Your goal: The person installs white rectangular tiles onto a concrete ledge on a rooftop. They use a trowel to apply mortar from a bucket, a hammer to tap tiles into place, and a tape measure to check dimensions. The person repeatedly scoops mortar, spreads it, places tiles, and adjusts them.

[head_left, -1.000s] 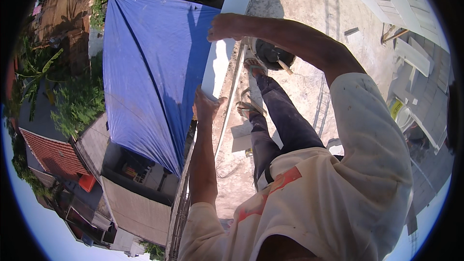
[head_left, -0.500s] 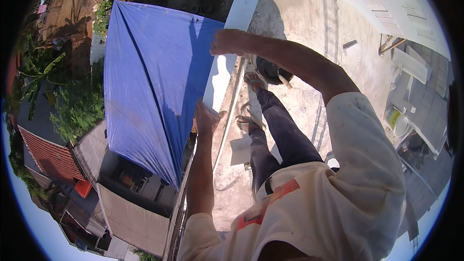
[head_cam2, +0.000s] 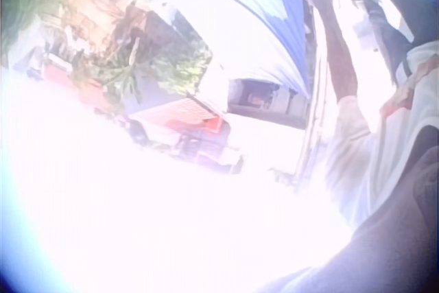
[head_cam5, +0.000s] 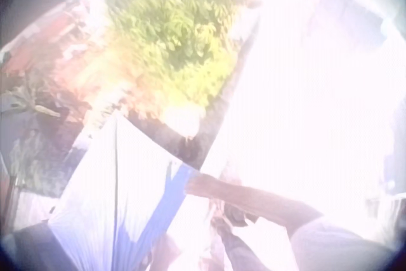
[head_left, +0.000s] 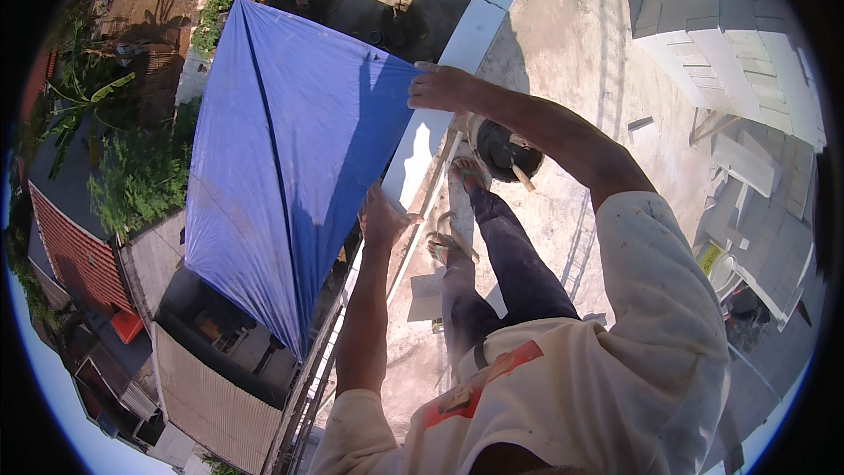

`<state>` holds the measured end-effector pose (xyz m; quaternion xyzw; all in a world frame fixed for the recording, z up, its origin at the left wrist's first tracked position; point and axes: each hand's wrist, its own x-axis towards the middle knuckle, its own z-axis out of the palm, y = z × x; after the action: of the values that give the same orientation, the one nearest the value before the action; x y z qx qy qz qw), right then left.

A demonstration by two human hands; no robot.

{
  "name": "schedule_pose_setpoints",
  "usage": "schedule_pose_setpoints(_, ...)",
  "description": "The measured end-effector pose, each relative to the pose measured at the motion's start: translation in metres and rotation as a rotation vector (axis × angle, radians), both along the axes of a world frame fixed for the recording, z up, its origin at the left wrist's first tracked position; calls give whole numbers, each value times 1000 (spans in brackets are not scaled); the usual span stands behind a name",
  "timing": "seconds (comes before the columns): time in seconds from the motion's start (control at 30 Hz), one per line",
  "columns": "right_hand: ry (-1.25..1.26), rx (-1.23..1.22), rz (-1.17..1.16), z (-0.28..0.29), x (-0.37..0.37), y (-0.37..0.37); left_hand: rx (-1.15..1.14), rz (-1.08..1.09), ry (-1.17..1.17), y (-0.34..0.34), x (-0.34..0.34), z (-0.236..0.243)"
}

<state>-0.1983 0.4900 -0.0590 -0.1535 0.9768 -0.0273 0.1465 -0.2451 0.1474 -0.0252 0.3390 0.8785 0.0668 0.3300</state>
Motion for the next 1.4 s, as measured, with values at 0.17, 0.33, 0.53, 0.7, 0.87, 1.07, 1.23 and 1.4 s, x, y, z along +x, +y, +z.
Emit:
schedule_pose_setpoints(0.17, 122, -75, -203, 78, 49, -37, 13, 2, 5, -16, -3, 19)
schedule_pose_setpoints(0.33, -20, -577, -826, 83, 214, -126, 158, 76, 124, -50, 18, 25)
schedule_pose_setpoints(0.53, -677, -1060, -1382, 65, 427, -376, 546, -29, 165, -154, 109, 33)
schedule_pose_setpoints(0.7, -984, -350, -912, 100, 388, -369, -78, 32, -248, -285, 242, 13)
schedule_pose_setpoints(0.87, -696, -491, -1061, -33, 347, -366, -542, 150, -454, -296, 287, 13)
schedule_pose_setpoints(1.07, -761, -701, -1313, -321, 346, -445, -446, 292, -286, -317, 341, -84)
schedule_pose_setpoints(1.23, -698, -609, -1509, -466, 330, -506, -381, 292, -259, -324, 359, -105)
schedule_pose_setpoints(1.4, -615, -572, -1497, -525, 326, -538, -395, 263, -231, -317, 366, -107)
